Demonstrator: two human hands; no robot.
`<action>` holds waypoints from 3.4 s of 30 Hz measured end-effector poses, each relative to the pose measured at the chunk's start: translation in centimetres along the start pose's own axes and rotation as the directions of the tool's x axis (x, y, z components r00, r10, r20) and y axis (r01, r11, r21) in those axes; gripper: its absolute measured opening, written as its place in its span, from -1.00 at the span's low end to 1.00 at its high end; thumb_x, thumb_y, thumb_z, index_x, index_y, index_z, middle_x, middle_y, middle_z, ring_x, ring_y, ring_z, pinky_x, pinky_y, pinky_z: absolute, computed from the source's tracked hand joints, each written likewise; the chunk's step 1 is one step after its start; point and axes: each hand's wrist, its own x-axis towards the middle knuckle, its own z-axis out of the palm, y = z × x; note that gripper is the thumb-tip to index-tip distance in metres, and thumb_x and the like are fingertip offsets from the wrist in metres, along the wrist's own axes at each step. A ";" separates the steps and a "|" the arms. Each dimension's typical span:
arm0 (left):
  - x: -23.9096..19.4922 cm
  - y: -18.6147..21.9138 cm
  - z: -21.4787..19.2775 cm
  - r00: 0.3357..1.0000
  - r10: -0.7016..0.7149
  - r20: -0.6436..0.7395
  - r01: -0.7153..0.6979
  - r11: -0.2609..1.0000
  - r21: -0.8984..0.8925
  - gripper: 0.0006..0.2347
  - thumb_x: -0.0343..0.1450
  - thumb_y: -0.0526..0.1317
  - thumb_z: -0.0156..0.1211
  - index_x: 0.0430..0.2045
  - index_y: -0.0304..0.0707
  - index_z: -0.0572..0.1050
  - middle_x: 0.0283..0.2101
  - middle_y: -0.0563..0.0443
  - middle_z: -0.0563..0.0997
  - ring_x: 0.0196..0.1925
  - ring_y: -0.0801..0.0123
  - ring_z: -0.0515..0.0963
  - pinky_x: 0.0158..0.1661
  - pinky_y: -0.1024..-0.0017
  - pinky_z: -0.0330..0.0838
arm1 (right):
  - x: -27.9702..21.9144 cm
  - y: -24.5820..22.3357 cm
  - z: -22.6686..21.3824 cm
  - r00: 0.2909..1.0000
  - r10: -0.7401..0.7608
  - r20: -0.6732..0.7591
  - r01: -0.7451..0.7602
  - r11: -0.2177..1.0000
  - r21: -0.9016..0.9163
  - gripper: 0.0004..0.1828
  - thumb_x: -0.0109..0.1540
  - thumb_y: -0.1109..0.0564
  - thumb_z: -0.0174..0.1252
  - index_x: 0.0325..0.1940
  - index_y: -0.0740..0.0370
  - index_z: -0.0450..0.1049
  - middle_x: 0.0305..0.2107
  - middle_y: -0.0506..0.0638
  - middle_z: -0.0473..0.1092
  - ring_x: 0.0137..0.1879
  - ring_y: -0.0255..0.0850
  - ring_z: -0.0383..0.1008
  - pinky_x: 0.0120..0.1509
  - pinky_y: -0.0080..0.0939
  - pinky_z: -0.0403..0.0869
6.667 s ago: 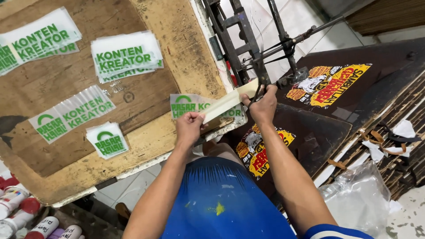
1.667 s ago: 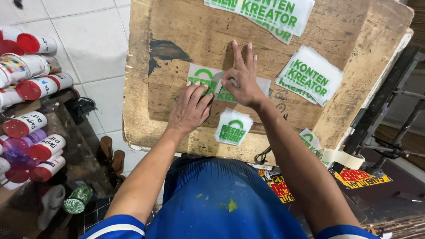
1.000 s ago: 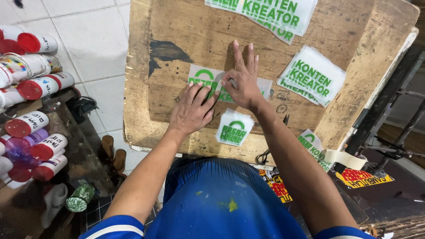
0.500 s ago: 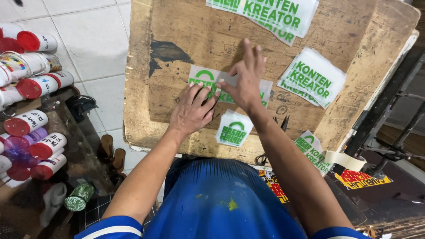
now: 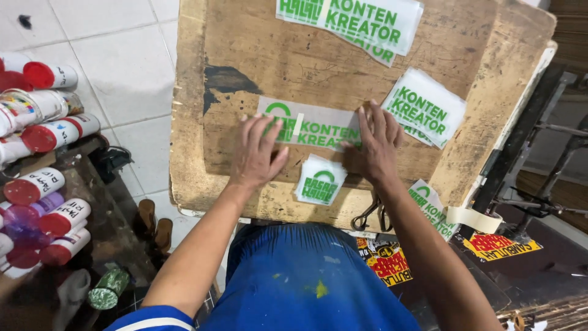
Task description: The person is preparing labels by cutting strips of masking tape and applying them to the labels on a wooden work surface.
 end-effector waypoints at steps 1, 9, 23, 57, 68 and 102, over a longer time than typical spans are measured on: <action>0.5 -0.2 -0.3 1.000 0.002 -0.001 -0.002 1.000 0.001 -0.52 0.47 -0.01 0.02 0.31 -0.11 0.28 0.18 -0.23 0.35 0.29 -0.06 0.29 0.32 -0.03 0.20 | -0.2 0.2 0.2 1.000 0.001 -0.003 -0.001 1.000 0.000 -0.06 0.13 -0.30 0.34 0.48 0.16 0.30 0.44 0.14 0.09 0.42 0.15 0.03 0.38 0.15 0.04; 2.8 -2.2 -1.3 0.981 -0.111 -0.159 0.123 0.990 0.066 -0.51 0.53 0.09 -0.07 0.26 -0.22 0.33 0.29 -0.24 0.30 0.34 -0.11 0.29 0.35 -0.09 0.13 | -0.6 1.0 1.0 0.973 -0.061 -0.221 0.066 0.998 0.014 -0.43 0.26 -0.39 0.19 0.24 -0.13 0.51 0.29 0.03 0.30 0.31 0.05 0.20 0.31 0.11 0.05; 2.7 -0.9 -3.4 0.931 -0.281 -0.232 0.304 0.950 0.067 -0.46 0.56 0.09 -0.19 0.34 -0.32 0.19 0.35 -0.29 0.17 0.37 -0.15 0.25 0.31 -0.12 0.20 | 17.2 6.4 -3.6 0.958 -0.053 -0.282 0.103 0.980 0.168 -0.47 0.32 -0.32 0.23 0.21 0.00 0.54 0.20 0.08 0.25 0.23 0.05 0.17 0.23 0.16 0.09; -4.8 7.4 2.3 0.954 0.288 0.082 -0.293 0.954 0.057 -0.67 0.52 0.08 0.00 0.04 -0.01 0.54 0.21 -0.13 0.46 0.29 -0.09 0.38 0.29 -0.09 0.24 | -2.8 12.0 -3.8 0.808 0.588 -0.038 -0.588 0.809 0.029 -0.45 0.44 -0.21 0.06 0.48 -0.03 0.33 0.38 0.07 0.10 0.41 0.18 0.09 0.41 0.38 0.07; -1.4 7.0 -0.1 0.985 0.090 0.145 -0.083 0.995 -0.051 -0.64 0.47 0.12 0.08 0.09 0.09 0.52 0.10 -0.12 0.49 0.25 -0.04 0.40 0.28 -0.04 0.29 | -4.1 15.9 3.3 0.850 0.440 -0.292 -0.470 0.881 -0.041 -0.58 0.34 -0.18 0.27 0.28 -0.18 0.55 0.29 -0.05 0.20 0.32 0.04 0.12 0.26 0.24 0.05; 0.2 -1.4 -3.4 0.964 0.164 0.210 -0.227 0.917 0.328 -0.45 0.47 0.16 0.04 0.34 -0.01 0.32 0.42 -0.23 0.25 0.46 -0.13 0.18 0.41 -0.12 0.01 | -1.1 -0.1 0.0 0.877 -0.419 0.237 0.402 0.908 0.117 -0.17 0.34 -0.50 -0.32 0.57 -0.05 0.05 0.54 0.15 -0.13 0.63 0.20 -0.23 0.61 0.23 -0.05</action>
